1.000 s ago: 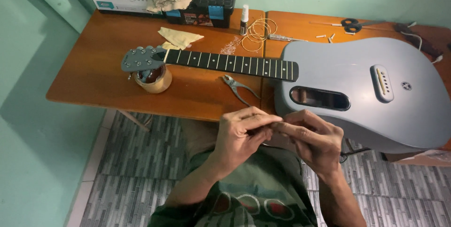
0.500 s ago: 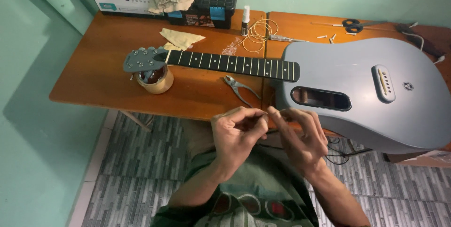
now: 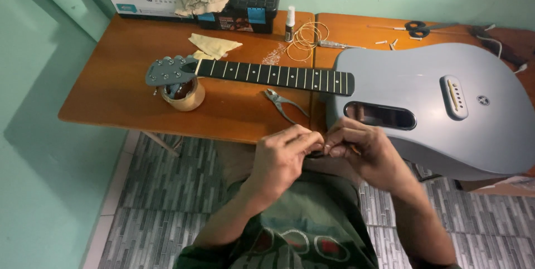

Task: Cutting guitar strings with pliers and removing the string ends from the bridge.

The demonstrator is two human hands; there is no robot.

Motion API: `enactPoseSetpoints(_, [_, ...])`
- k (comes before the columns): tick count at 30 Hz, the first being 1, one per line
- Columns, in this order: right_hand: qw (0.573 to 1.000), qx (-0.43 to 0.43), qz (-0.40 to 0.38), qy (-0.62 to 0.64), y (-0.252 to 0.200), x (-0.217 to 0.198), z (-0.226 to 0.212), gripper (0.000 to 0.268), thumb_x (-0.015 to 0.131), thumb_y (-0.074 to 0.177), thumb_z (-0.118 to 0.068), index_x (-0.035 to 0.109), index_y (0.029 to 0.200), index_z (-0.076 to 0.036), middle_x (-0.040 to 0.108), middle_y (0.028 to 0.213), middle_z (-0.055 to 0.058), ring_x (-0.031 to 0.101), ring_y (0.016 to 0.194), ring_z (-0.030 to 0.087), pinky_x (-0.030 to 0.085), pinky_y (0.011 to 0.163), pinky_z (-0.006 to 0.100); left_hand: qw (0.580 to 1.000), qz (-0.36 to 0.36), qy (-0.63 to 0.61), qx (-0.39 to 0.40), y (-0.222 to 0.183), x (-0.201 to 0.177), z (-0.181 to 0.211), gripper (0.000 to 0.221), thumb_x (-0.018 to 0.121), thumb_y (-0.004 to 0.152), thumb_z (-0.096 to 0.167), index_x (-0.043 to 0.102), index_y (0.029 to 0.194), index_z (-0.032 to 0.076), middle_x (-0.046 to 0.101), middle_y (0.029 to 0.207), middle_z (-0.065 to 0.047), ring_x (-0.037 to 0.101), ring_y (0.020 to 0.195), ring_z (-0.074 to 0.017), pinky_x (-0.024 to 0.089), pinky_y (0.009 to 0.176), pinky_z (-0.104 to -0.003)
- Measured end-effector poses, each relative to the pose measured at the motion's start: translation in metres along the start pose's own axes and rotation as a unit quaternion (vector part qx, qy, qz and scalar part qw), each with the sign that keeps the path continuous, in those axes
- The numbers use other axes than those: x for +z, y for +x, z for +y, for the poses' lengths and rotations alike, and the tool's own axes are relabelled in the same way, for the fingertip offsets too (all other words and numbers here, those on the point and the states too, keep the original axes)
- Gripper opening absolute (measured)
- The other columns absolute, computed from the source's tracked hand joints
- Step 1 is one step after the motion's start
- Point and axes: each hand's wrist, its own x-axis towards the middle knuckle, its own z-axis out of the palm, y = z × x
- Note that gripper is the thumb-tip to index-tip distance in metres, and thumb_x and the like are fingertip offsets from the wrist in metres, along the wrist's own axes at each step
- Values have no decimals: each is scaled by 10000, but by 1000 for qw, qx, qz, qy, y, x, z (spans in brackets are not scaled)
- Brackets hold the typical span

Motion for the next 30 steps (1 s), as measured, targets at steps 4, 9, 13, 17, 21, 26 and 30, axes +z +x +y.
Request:
enactPoseSetpoints(4, [971, 56, -35, 230, 0, -3, 4, 137, 685, 838, 88, 766, 816, -20, 647, 797, 52, 582, 747, 126, 504, 666, 297, 963, 1, -238, -125, 7, -6, 10, 99, 675, 986, 73, 764, 943, 73, 703, 742, -54, 710, 571, -161, 561, 496, -264])
enactPoseSetpoints(9, [979, 96, 140, 109, -14, 10, 8, 97, 834, 766, 2, 767, 835, -11, 681, 713, 73, 610, 677, 123, 490, 644, 273, 879, 2, -404, -253, -1, -2, 5, 78, 676, 971, -10, 735, 955, -58, 703, 722, -149, 725, 578, -204, 567, 452, -249])
enactPoseSetpoints(13, [983, 50, 171, 46, -13, 12, 2, 64, 818, 826, -91, 777, 808, -46, 698, 676, 59, 594, 603, 115, 464, 591, 265, 873, 3, -411, -261, -3, 2, 4, 93, 676, 971, -1, 734, 990, -71, 708, 739, -153, 735, 594, -215, 581, 458, -252])
enactPoseSetpoints(17, [934, -98, 237, -247, -18, 19, 10, 55, 783, 907, -62, 765, 859, -81, 718, 779, 56, 666, 612, 236, 534, 615, 330, 971, 0, -204, -127, -6, 17, 4, 104, 685, 976, 55, 761, 1027, 6, 715, 764, -148, 748, 618, -288, 548, 442, -305])
enactPoseSetpoints(21, [912, -136, 241, -301, -13, 15, 10, 71, 770, 945, -100, 795, 883, -126, 722, 834, 60, 651, 622, 253, 535, 595, 353, 955, 7, -249, -161, -5, 16, 14, 128, 720, 971, 174, 796, 998, 75, 737, 699, -77, 694, 585, -140, 482, 439, -250])
enactPoseSetpoints(26, [954, -33, 160, -250, -15, -12, 3, 117, 815, 821, -31, 793, 842, -144, 755, 874, 49, 658, 712, 277, 533, 629, 358, 958, 25, -249, -136, 0, 16, 1, 104, 705, 978, 200, 794, 1003, 150, 777, 829, -53, 757, 786, -245, 584, 621, -314])
enactPoseSetpoints(30, [974, 150, 82, -146, 22, -56, -13, 258, 736, 895, 31, 601, 696, -61, 762, 902, 36, 701, 836, 122, 495, 637, 235, 961, 130, -190, -152, 5, 1, -21, 320, 554, 1067, 385, 696, 1183, 123, 756, 1178, -62, 747, 1096, -186, 626, 982, -314])
